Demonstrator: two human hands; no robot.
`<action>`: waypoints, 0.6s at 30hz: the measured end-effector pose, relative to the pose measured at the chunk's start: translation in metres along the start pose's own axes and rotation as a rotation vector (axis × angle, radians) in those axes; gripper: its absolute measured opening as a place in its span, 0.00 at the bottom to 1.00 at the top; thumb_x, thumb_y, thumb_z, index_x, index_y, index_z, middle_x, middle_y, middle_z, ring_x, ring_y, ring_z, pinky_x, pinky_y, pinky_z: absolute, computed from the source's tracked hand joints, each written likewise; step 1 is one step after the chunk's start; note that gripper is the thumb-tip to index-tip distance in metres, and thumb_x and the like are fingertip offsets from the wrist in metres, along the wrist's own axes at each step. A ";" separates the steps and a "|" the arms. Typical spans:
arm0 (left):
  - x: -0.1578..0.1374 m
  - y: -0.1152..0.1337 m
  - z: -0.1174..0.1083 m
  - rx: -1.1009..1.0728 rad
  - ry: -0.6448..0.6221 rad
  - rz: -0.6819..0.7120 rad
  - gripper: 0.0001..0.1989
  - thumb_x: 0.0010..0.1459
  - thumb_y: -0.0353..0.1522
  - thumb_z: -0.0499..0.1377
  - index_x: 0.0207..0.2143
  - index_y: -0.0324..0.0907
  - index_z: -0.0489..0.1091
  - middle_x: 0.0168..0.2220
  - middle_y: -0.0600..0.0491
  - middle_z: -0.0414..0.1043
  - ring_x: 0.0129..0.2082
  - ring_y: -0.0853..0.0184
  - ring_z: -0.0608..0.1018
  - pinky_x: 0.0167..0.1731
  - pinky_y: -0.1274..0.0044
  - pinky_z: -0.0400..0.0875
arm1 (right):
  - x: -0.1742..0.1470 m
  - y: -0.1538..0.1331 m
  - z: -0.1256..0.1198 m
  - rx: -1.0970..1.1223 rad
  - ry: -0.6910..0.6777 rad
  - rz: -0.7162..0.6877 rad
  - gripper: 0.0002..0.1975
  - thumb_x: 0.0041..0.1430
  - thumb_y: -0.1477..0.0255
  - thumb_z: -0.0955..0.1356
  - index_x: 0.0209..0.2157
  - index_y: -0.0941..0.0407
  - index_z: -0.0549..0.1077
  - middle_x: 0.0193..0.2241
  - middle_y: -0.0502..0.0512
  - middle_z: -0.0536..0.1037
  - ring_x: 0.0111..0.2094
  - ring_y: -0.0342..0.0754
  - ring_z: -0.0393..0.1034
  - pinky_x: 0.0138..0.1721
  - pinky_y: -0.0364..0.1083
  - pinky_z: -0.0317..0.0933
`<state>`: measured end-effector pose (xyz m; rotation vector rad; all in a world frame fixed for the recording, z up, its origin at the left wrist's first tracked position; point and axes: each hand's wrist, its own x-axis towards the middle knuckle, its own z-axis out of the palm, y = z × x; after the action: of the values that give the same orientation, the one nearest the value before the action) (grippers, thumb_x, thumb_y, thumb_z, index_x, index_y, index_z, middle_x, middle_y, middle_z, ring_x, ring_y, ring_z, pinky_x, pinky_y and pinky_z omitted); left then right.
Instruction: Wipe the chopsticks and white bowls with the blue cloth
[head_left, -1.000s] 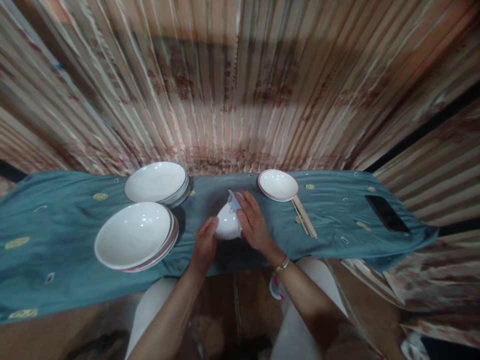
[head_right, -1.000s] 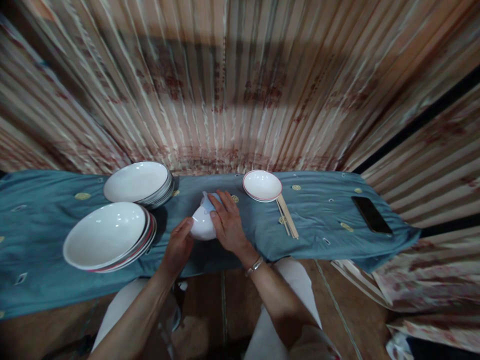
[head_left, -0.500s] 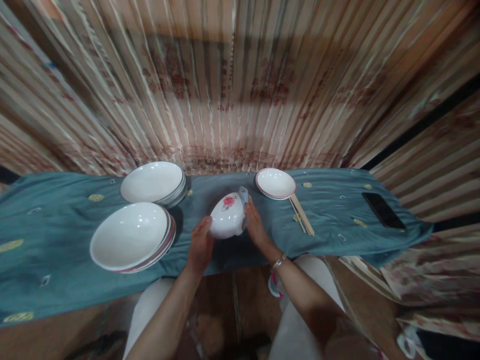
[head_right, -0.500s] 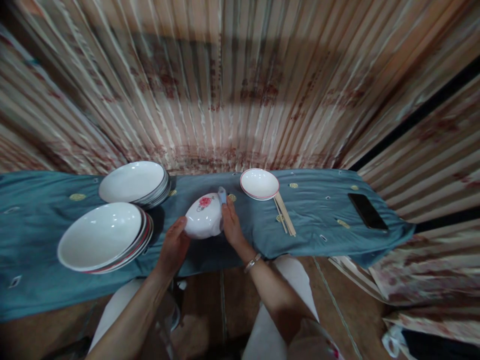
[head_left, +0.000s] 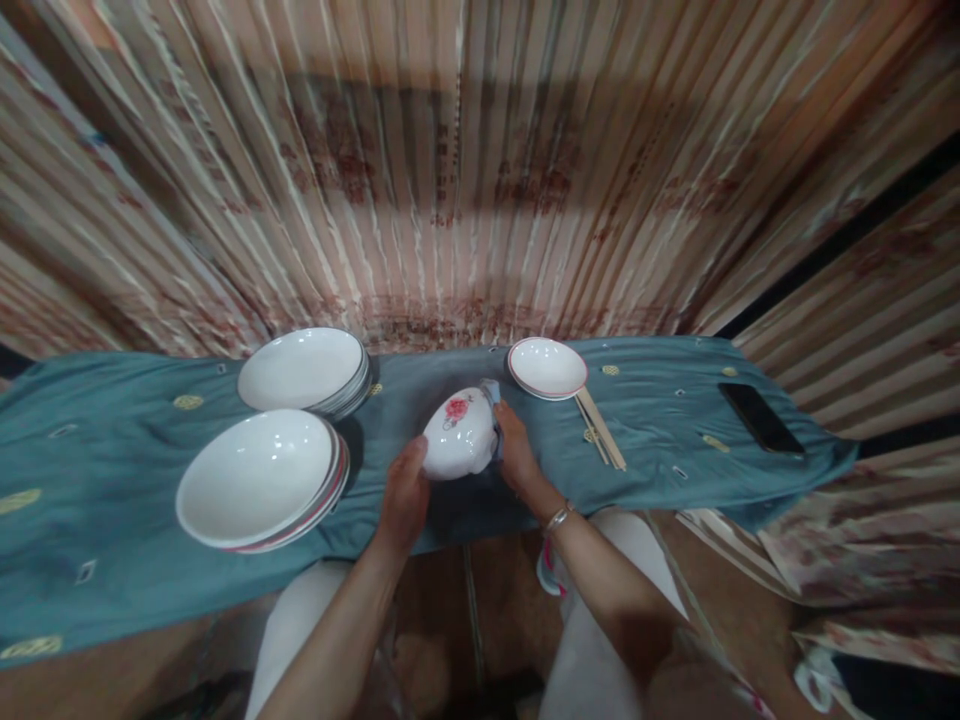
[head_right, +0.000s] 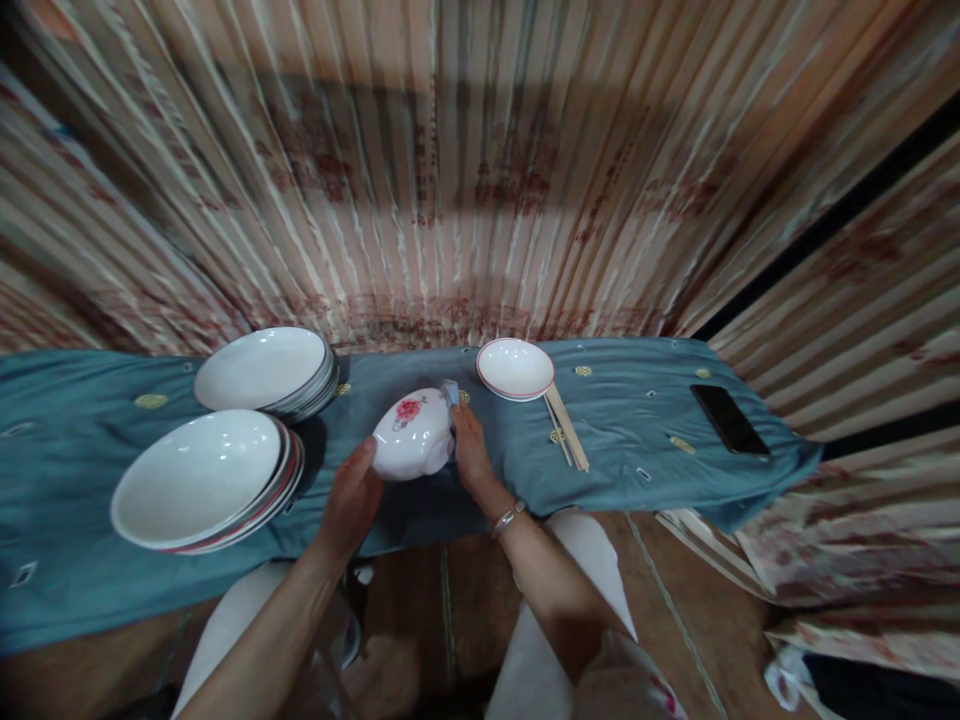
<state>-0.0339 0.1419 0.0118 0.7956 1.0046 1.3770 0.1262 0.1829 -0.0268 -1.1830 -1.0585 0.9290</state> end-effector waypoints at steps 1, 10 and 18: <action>-0.001 0.000 0.002 -0.021 -0.022 -0.017 0.19 0.51 0.44 0.63 0.34 0.37 0.76 0.34 0.47 0.79 0.44 0.58 0.77 0.48 0.68 0.70 | 0.001 -0.003 -0.001 0.002 0.009 0.006 0.30 0.61 0.52 0.60 0.55 0.58 0.70 0.58 0.59 0.71 0.60 0.53 0.63 0.64 0.55 0.51; -0.002 0.000 -0.002 -0.037 -0.065 0.010 0.27 0.50 0.39 0.65 0.53 0.45 0.70 0.52 0.47 0.75 0.51 0.58 0.76 0.52 0.67 0.68 | 0.006 -0.032 -0.010 -0.094 -0.033 -0.107 0.25 0.61 0.57 0.62 0.52 0.56 0.73 0.54 0.59 0.74 0.55 0.53 0.68 0.61 0.54 0.56; -0.007 0.010 -0.007 0.141 -0.007 0.118 0.21 0.53 0.37 0.63 0.50 0.44 0.75 0.54 0.49 0.74 0.56 0.58 0.72 0.60 0.66 0.60 | -0.013 -0.049 -0.001 -0.354 -0.222 -0.355 0.26 0.68 0.59 0.55 0.61 0.55 0.63 0.61 0.58 0.65 0.64 0.49 0.56 0.66 0.52 0.46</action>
<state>-0.0438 0.1351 0.0189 0.9774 1.0729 1.4139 0.1249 0.1629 0.0201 -1.1398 -1.6030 0.6166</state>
